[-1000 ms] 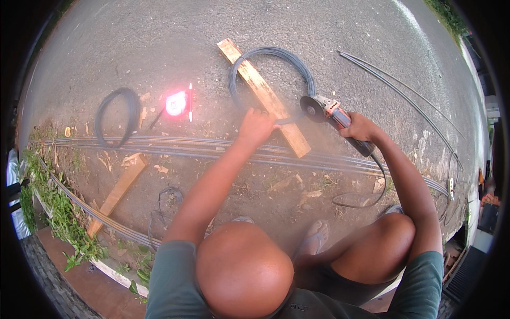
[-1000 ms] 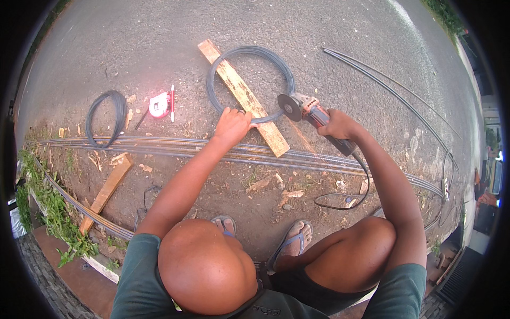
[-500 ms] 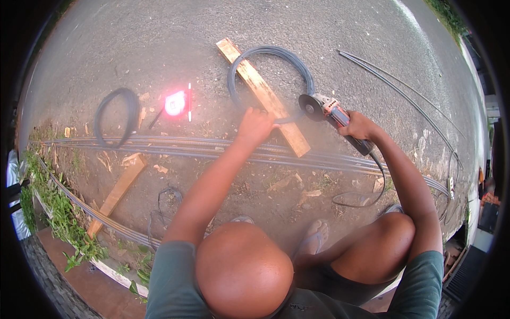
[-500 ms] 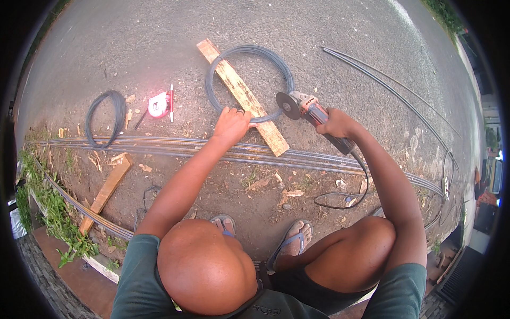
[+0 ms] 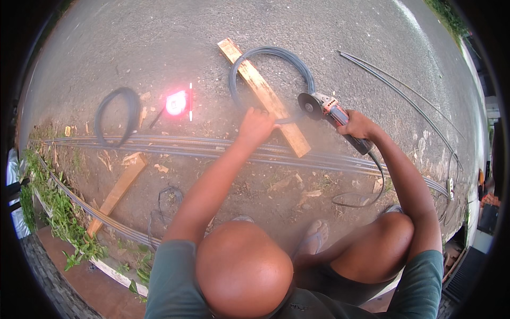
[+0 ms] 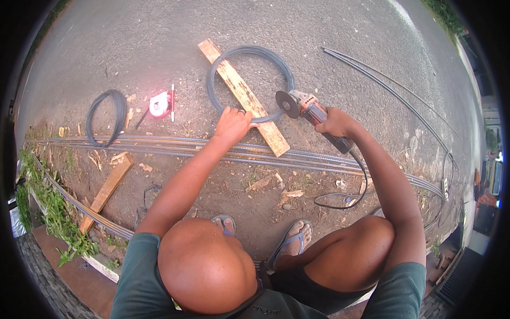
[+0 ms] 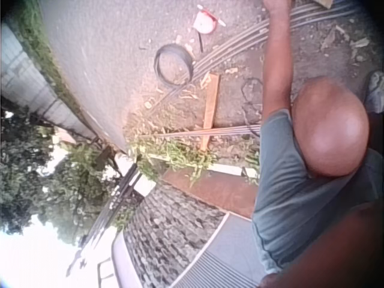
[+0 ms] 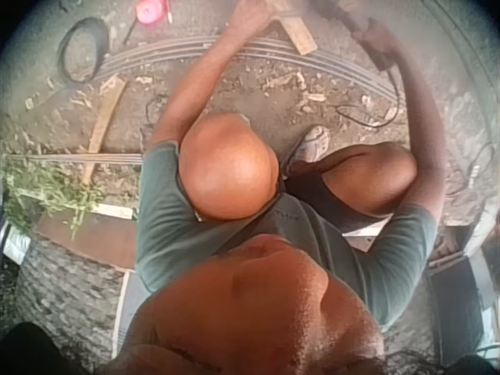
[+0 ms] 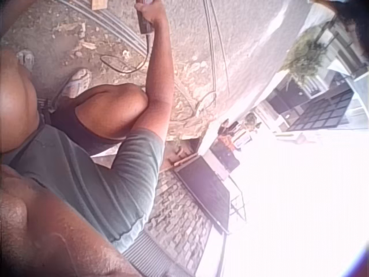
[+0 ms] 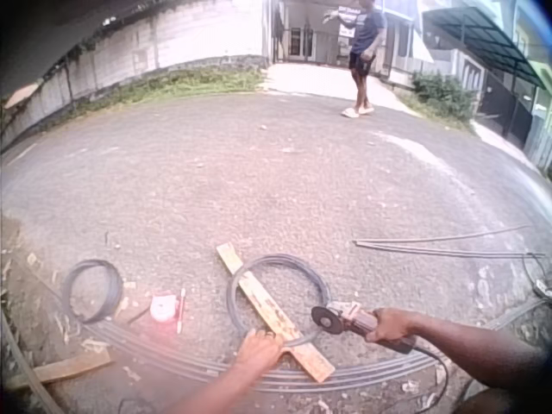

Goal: The person uses an angle grinder to cut a metal rod that is resting on a wooden plank. They hold the rod with one hand and operate the grinder with the other, producing sparks as the cut progresses. The person repeats this process on multiple sections of the rod.

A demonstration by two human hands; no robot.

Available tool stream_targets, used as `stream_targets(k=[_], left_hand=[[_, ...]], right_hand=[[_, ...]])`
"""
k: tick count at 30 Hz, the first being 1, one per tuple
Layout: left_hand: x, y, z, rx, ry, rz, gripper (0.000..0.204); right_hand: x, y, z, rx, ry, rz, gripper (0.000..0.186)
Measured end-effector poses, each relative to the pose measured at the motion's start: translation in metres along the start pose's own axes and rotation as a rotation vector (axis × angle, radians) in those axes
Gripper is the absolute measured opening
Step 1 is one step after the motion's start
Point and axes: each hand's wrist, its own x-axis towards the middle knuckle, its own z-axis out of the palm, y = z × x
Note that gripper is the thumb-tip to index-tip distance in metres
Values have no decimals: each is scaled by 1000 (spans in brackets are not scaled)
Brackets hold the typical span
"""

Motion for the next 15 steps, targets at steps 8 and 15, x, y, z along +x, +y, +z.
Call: stream_targets(k=[8,15], left_hand=[[0,1,-2,11,-62,-23,42],[2,3,-5,-2,-95,-38,43]], right_hand=[[4,-2,1,17,25,-10,65],[5,-1,0,32,8,-11,65]])
